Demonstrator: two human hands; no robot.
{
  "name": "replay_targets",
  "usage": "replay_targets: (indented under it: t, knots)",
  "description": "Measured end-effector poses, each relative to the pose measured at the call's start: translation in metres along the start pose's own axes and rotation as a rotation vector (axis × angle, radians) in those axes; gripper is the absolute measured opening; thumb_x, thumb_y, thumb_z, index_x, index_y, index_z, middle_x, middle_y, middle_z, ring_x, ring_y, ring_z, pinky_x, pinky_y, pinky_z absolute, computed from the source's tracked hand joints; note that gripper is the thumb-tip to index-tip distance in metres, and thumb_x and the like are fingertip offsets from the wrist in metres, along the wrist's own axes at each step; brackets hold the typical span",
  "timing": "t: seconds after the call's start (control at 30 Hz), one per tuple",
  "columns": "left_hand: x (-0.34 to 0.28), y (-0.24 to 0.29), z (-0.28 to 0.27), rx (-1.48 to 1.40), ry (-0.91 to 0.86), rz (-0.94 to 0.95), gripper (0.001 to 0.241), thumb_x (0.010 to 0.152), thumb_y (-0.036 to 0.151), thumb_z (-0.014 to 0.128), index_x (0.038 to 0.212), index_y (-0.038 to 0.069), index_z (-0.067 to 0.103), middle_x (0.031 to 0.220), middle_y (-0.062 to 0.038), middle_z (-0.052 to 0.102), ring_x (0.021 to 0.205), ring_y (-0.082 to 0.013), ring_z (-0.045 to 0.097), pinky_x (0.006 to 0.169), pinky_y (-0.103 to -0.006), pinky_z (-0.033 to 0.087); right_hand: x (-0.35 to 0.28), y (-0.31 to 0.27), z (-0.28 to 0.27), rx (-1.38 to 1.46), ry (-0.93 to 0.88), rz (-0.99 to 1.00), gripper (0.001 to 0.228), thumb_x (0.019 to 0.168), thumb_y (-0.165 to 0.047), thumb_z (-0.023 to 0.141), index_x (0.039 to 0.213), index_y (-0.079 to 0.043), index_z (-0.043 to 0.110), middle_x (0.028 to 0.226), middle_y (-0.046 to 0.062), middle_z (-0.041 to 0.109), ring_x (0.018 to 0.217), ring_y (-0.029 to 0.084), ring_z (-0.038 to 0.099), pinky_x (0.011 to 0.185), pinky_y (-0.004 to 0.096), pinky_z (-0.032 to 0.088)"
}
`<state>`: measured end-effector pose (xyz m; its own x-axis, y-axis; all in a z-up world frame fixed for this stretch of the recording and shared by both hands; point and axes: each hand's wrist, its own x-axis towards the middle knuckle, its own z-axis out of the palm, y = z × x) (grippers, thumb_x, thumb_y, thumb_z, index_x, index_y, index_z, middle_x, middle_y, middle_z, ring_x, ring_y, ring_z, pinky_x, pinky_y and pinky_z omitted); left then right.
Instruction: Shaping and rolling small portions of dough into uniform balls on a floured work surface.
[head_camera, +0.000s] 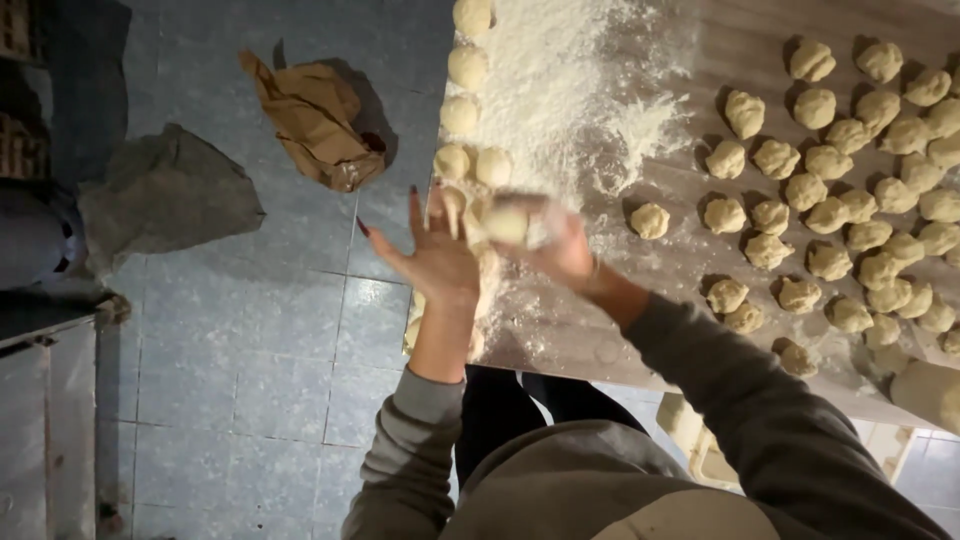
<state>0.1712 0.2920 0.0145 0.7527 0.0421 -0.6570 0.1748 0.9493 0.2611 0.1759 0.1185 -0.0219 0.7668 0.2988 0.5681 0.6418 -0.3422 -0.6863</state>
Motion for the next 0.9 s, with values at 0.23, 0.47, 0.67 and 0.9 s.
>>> replay_targets:
  t: [0.23,0.47,0.67,0.9]
  knots:
    - [0.001,0.023,-0.023,0.288,-0.109,0.199,0.097,0.091,0.073,0.039,0.159,0.004,0.033,0.159,-0.013,0.044,0.158,-0.0248,0.027,0.129,-0.0427,0.014,0.046,0.109,-0.013,-0.054,-0.302,0.528,0.059,0.097,-0.021,0.078,0.147,-0.002,0.052,0.150,0.025,0.048,0.128,0.036,0.056,0.101,0.043,0.052]
    - [0.007,0.023,-0.045,0.280,-0.062,0.189,0.072,0.098,0.059,0.042,0.143,0.004,0.049,0.147,-0.013,0.056,0.146,-0.0269,0.045,0.123,-0.0460,0.026,0.040,0.128,-0.003,-0.668,-0.444,0.486,0.052,0.096,-0.047,0.073,0.138,-0.018,0.063,0.138,0.010,0.063,0.124,0.035,0.061,0.110,0.046,0.045]
    - [0.000,0.024,-0.023,0.262,-0.066,0.145,0.042,0.099,0.041,0.048,0.131,0.015,0.056,0.129,-0.005,0.064,0.130,-0.0235,0.055,0.115,-0.0456,0.034,0.037,0.132,-0.111,-0.765,-0.161,0.946,0.068,0.092,-0.059,0.059,0.140,-0.011,0.057,0.137,0.018,0.060,0.122,0.037,0.059,0.101,0.049,0.046]
    - [-0.009,-0.013,0.011,0.463,-0.072,0.246,0.044,0.105,0.047,0.044,0.120,0.008,0.059,0.108,-0.010,0.069,0.115,-0.0244,0.062,0.108,-0.0428,0.043,-0.095,0.245,-0.252,-1.004,0.254,1.166,0.032,0.091,-0.034,0.063,0.116,-0.014,0.069,0.132,0.022,0.057,0.106,0.043,0.063,0.085,0.053,0.052]
